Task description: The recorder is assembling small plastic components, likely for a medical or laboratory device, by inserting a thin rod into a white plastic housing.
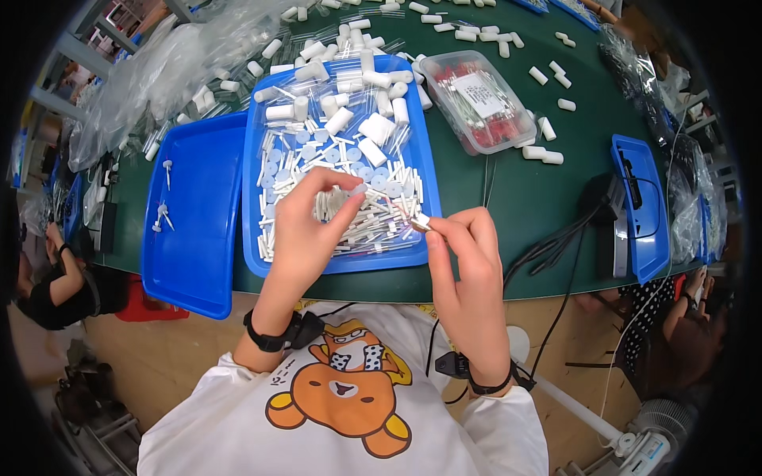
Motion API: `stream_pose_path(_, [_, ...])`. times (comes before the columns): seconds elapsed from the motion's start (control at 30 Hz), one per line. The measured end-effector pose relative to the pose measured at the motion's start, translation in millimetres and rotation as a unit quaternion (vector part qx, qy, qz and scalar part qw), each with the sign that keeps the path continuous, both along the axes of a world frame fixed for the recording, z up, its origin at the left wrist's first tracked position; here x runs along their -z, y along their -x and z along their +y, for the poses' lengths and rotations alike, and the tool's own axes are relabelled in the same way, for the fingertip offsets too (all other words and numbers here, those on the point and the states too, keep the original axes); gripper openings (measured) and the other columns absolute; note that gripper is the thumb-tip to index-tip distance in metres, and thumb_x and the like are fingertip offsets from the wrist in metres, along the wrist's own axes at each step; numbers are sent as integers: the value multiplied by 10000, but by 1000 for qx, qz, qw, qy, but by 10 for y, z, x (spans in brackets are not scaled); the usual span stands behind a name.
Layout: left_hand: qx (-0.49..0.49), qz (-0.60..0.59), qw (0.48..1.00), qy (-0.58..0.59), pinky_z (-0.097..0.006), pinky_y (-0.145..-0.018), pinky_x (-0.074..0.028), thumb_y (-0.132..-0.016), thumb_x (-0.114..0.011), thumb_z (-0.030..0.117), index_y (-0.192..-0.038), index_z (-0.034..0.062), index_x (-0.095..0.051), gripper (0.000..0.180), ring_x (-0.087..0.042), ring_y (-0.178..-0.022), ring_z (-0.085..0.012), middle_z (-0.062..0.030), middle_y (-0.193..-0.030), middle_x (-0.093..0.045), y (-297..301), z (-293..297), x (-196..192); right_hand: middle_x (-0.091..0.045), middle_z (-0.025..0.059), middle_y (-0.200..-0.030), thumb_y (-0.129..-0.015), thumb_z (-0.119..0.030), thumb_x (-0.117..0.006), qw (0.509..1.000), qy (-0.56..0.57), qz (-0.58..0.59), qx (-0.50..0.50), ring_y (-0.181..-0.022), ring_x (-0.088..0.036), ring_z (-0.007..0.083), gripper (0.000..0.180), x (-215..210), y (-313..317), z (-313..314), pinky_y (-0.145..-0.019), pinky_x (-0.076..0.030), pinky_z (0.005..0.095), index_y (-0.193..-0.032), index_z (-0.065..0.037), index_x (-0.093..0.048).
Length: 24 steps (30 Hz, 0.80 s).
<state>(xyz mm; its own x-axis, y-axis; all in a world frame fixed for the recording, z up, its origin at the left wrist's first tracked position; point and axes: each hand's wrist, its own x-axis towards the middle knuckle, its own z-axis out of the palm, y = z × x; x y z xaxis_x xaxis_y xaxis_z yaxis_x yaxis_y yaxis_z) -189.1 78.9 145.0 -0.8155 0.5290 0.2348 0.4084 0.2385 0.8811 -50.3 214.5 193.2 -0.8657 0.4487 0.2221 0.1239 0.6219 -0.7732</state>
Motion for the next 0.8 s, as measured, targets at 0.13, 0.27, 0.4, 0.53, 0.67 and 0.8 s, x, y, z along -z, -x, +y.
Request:
stream_pose_path(0.13, [104,-319,900,-279,-322,-789,-523,-842,-641,-13,-866,21,-520,128,-656,-920,-237,-212,-1095,-626,-59,-157,-124,-502,126,-861,-873,5,-554,997,-1,42,-69,-788,-515,251,128,-27,-18,-31,-694,-415,320,-988,53,-585])
stream_pose_path(0.27, [195,-449,813,-315,-305,-829,-538,-827,-655,-39,-849,22,-497,170,-652,-979,-247,-251,-1140,-602,-25,-355,-135,-504,107,-787,-847,16,-575,986,13,101,-132,-719,-482,240,96,19,47,-64,-632,-387,324,-938,33,-599])
stream_pose_path(0.4, [191,-445,807,-338,-307,-769,-529,-792,-765,164,-935,40,-498,327,-653,-902,-218,-150,-1031,-617,-66,-390,-123,-498,91,-758,-815,30,-592,984,-34,94,-145,-688,-458,232,100,-15,93,-77,-604,-371,331,-914,21,-603])
stream_pose_path(0.53, [180,-445,814,-328,-296,-775,-526,-784,-776,196,-1035,26,-513,401,-646,-893,-205,-127,-1009,-610,-84,-398,-138,-495,94,-756,-780,33,-621,983,-47,86,-158,-690,-455,247,127,-26,89,-79,-602,-369,338,-903,17,-595])
stream_pose_path(0.67, [185,-424,827,-320,-290,-778,-524,-790,-763,166,-1051,14,-539,376,-644,-892,-201,-128,-1008,-610,-67,-393,-75,-487,98,-753,-746,34,-645,980,-78,79,-166,-694,-453,264,169,-43,67,-82,-605,-371,347,-903,11,-588])
stream_pose_path(0.8, [183,-420,830,-317,-295,-790,-526,-779,-760,116,-1013,5,-562,326,-644,-891,-202,-130,-1004,-610,-68,-376,-33,-483,99,-753,-733,34,-652,977,-105,75,-168,-694,-451,270,185,-42,46,-76,-608,-373,355,-904,11,-585])
